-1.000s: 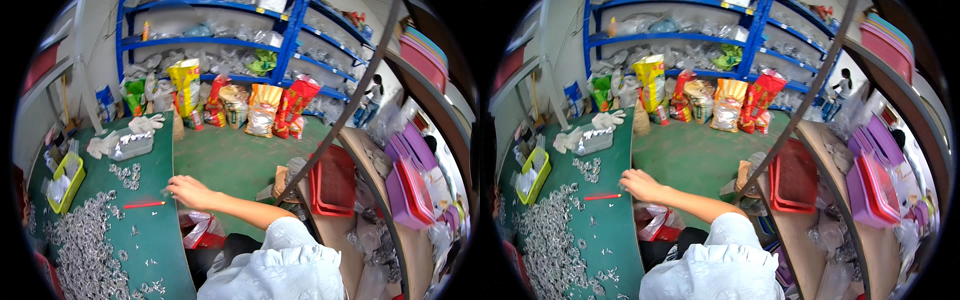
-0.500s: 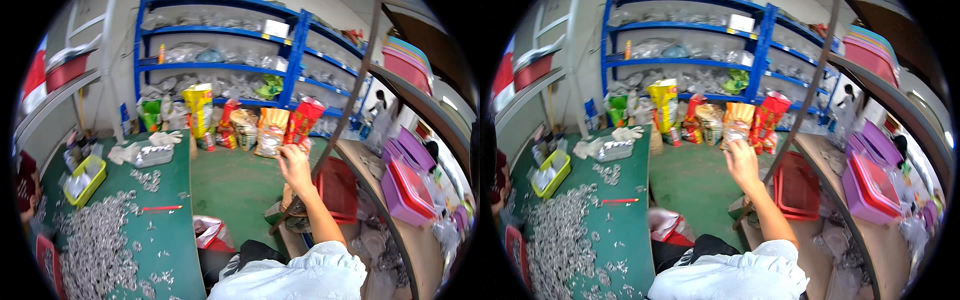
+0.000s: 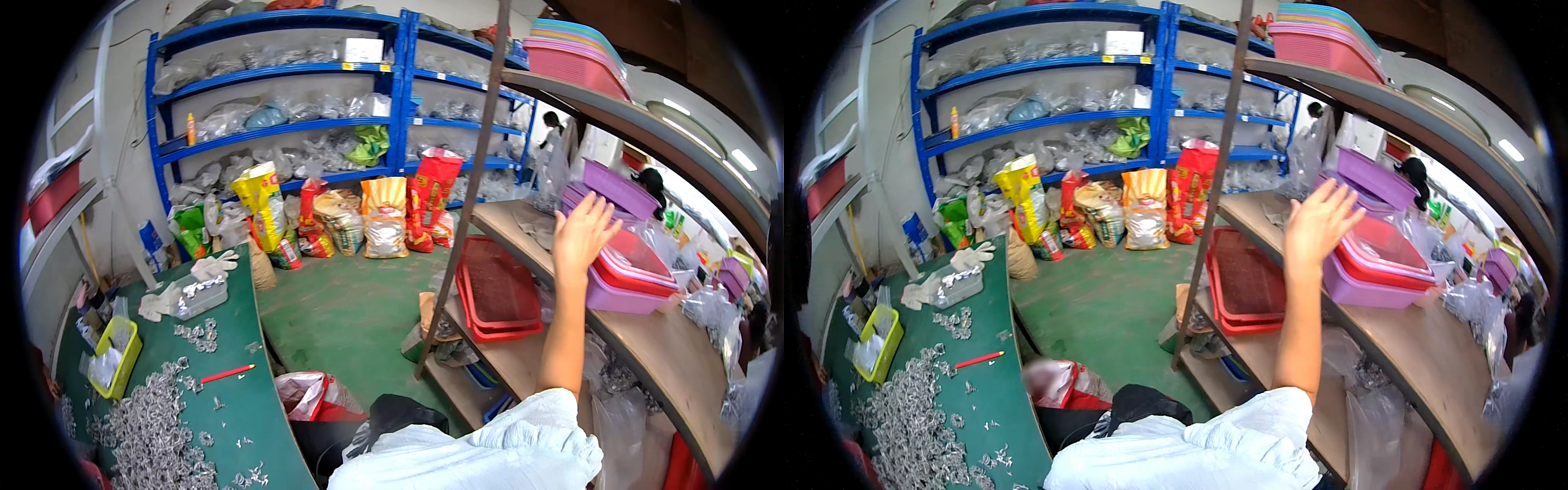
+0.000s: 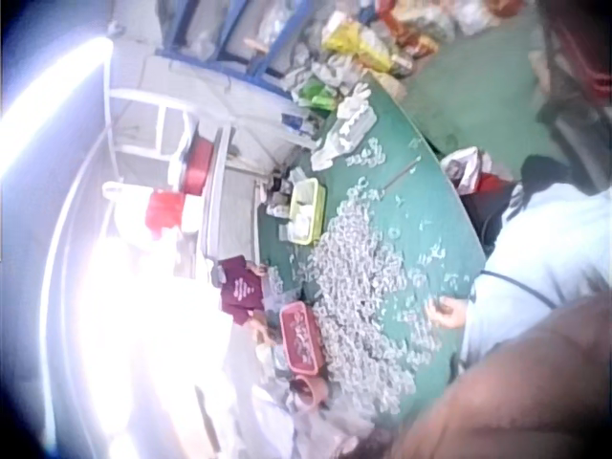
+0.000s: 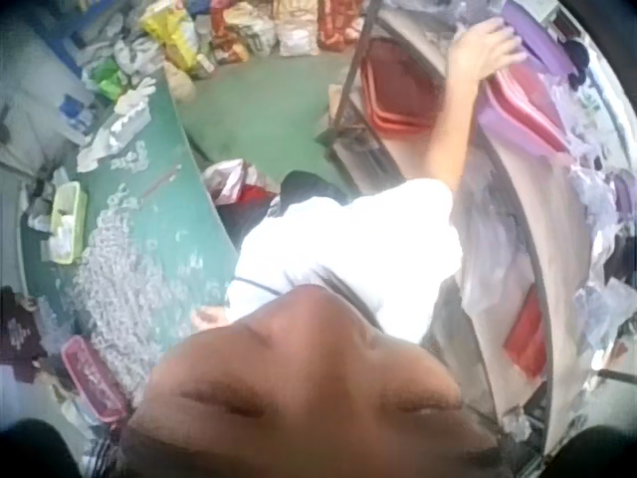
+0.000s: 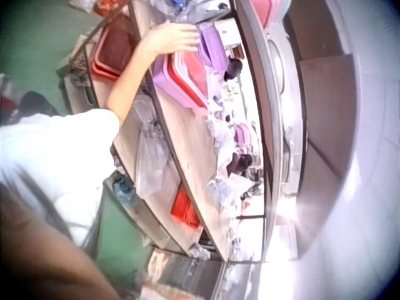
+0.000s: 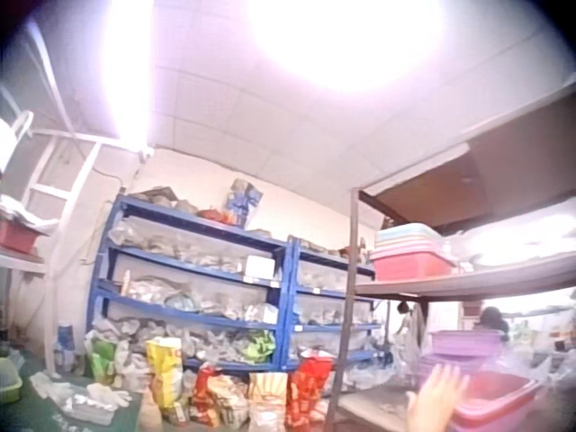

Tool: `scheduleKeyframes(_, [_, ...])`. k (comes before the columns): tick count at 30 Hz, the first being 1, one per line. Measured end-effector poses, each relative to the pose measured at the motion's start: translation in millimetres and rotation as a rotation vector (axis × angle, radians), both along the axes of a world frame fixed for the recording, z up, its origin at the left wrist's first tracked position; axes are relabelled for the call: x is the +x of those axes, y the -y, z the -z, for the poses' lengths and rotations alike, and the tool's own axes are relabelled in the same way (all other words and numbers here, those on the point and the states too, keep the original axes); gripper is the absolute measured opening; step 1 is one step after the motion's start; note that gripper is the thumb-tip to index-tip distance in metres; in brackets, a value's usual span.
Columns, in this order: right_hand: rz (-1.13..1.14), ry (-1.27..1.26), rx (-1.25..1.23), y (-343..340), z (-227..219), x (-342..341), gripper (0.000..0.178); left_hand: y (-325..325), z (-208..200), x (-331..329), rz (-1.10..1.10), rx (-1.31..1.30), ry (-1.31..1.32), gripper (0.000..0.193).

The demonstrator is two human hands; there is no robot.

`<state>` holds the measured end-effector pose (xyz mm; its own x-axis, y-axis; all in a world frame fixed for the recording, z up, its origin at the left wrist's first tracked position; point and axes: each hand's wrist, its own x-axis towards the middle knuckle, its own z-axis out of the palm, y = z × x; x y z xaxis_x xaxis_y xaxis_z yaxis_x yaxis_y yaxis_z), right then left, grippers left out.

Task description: The person sorts small metal components by hand on a workbench, picks up a red marker to write on a white card, and places organized groups of parts into different containers.

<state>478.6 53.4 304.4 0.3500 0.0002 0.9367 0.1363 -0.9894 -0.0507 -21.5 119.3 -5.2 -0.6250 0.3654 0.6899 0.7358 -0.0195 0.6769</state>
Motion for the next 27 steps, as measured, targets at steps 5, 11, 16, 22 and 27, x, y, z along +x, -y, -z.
scheduleKeyframes(5, [0.171,-0.397,0.006,45,8,41,0.035,-6,-10,4,0.086,0.001,-0.222,0.017])
scheduleKeyframes(11, [0.308,-0.063,-0.208,46,37,48,0.016,-25,28,-1,0.187,0.104,-0.022,0.020])
scheduleKeyframes(16, [0.292,-0.031,-0.220,33,46,36,0.017,-38,44,2,0.233,0.146,0.035,0.024])
scheduleKeyframes(22, [0.229,0.002,-0.158,31,45,26,0.017,-39,10,11,0.190,0.063,-0.100,0.019])
scheduleKeyframes(27, [0.201,0.015,-0.170,28,47,30,0.019,-43,17,20,0.102,-0.057,0.032,0.014])
